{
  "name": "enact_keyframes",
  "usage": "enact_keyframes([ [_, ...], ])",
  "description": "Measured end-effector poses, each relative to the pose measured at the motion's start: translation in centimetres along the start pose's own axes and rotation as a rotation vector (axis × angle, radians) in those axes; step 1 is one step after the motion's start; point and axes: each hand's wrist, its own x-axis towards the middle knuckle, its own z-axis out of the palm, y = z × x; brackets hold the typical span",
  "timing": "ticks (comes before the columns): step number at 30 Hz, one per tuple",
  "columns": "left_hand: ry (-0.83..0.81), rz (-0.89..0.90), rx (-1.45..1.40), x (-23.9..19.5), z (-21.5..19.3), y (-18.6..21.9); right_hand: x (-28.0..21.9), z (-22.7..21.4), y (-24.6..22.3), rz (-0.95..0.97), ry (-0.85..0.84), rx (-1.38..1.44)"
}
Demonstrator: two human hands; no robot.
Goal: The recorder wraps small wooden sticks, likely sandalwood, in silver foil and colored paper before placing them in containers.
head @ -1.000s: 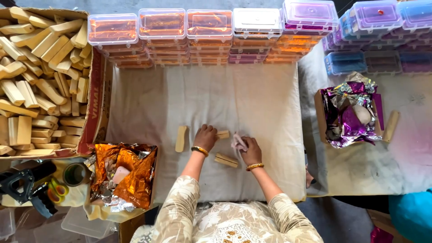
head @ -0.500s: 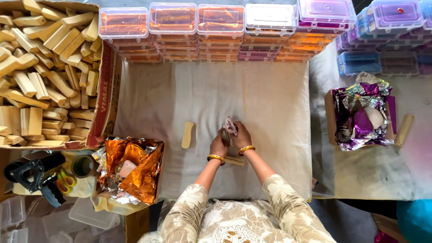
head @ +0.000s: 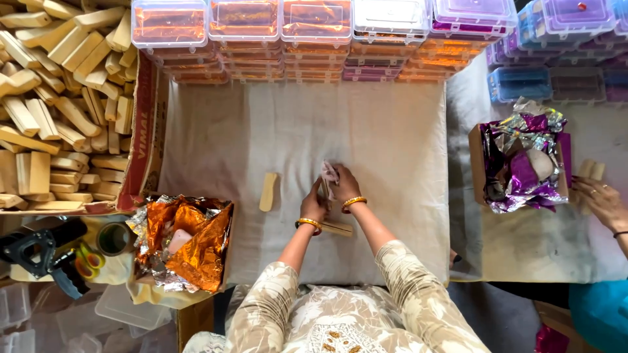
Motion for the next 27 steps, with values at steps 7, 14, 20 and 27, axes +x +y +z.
enact_keyframes([
  [7, 0.024, -0.044, -0.096, 0.0, -0.1, 0.3, -5.0, -3.7, -0.7, 0.144, -0.299, -0.063],
  [14, 0.102, 0.624, 0.485, 0.1, -5.0, 2.8, -8.1, -9.3, -0.3, 0.053, 0.149, 0.001],
  [20, -0.099, 0.788, 0.865, 2.6, -4.7, 2.7, -10.0, -9.7, -2.5, -0.035, 0.315, -0.2],
  [27, 0.13, 0.304, 0.386, 1.3, -0.7, -0.1, -7.4, -4.9, -1.6, 0.073, 0.266, -0.041],
])
